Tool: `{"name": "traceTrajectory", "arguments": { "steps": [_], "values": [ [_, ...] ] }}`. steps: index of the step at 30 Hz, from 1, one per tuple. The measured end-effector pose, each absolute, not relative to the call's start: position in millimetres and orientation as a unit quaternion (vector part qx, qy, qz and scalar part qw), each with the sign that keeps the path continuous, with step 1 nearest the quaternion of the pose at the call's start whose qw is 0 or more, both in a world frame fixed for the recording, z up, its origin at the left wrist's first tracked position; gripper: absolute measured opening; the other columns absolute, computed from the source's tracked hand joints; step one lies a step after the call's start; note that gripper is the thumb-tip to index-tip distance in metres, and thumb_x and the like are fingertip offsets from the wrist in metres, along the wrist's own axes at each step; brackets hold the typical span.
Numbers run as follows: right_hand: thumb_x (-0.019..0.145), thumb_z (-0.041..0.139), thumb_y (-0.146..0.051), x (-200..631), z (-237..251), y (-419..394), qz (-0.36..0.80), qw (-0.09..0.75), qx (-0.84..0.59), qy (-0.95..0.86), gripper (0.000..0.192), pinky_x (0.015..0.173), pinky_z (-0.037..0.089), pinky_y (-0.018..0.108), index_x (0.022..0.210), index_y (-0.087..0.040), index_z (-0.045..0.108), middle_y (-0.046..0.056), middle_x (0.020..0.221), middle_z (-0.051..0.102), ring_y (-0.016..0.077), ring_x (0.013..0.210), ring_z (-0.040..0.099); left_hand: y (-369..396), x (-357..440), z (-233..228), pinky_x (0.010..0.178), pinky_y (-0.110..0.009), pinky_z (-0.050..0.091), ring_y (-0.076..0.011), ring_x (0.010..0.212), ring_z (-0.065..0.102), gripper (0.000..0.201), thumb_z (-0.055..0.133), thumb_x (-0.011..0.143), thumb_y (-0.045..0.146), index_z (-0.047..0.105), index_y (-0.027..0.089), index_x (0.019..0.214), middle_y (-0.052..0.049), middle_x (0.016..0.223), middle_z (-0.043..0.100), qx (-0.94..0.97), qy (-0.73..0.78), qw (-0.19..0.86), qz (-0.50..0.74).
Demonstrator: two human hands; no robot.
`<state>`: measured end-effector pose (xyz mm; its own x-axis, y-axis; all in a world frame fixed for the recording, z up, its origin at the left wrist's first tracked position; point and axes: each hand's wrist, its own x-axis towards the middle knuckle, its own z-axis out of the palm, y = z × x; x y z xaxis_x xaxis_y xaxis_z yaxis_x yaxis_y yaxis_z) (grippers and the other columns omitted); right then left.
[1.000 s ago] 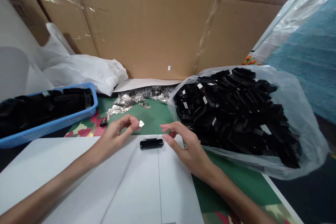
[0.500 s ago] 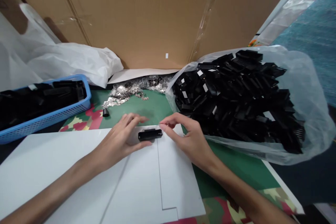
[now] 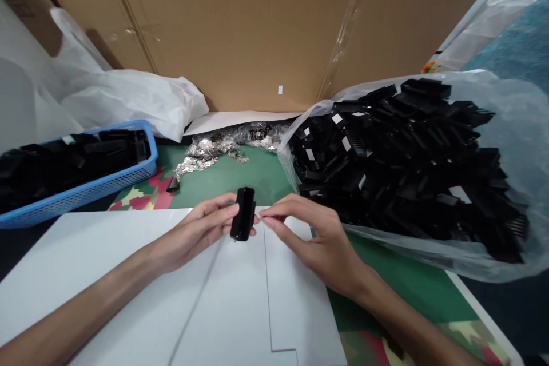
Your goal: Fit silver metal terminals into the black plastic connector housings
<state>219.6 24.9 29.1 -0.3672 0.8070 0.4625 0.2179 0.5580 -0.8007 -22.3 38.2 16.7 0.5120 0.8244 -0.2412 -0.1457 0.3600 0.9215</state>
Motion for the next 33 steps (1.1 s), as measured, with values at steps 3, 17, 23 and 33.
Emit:
{"name": "traceTrajectory", "arguments": {
  "steps": [3,17,23,33],
  "values": [
    [0.100,0.064,-0.021,222,33,26,0.298,0.475,-0.376,-0.738,0.014,0.076,0.058,0.030,0.105,-0.024,0.077,0.002,0.090,0.074,0.0162,0.080,0.069,36,-21,16,0.095,-0.035,0.051,-0.0205,0.095,0.067,0.035,0.063,0.101,0.042,0.070,0.018,0.126,-0.011,0.104,0.072,0.442,0.382,0.748,0.315],
    [0.095,0.070,-0.015,223,25,25,0.208,0.462,-0.396,-0.765,0.010,0.069,0.059,0.026,0.101,-0.022,0.075,-0.002,0.084,0.076,0.0134,0.072,0.071,30,-13,10,0.080,-0.032,0.046,-0.0165,0.086,0.058,0.030,0.063,0.102,0.041,0.070,0.021,0.122,-0.011,0.113,0.072,0.516,0.339,0.751,0.235],
    [0.096,0.069,-0.015,220,24,23,0.240,0.440,-0.393,-0.771,0.012,0.069,0.059,0.025,0.102,-0.022,0.075,-0.002,0.083,0.076,0.0130,0.073,0.071,30,-11,18,0.071,-0.028,0.044,-0.0144,0.077,0.054,0.032,0.062,0.100,0.049,0.072,0.022,0.115,-0.002,0.090,0.064,0.597,0.376,0.683,0.192],
    [0.092,0.071,-0.009,217,27,23,0.265,0.432,-0.413,-0.757,0.012,0.068,0.055,0.024,0.095,-0.018,0.077,-0.001,0.080,0.075,0.0121,0.070,0.068,14,4,24,0.069,-0.027,0.042,-0.0144,0.072,0.053,0.031,0.061,0.099,0.049,0.064,0.024,0.118,0.004,0.078,0.054,0.643,0.482,0.563,0.191]
  ]
}}
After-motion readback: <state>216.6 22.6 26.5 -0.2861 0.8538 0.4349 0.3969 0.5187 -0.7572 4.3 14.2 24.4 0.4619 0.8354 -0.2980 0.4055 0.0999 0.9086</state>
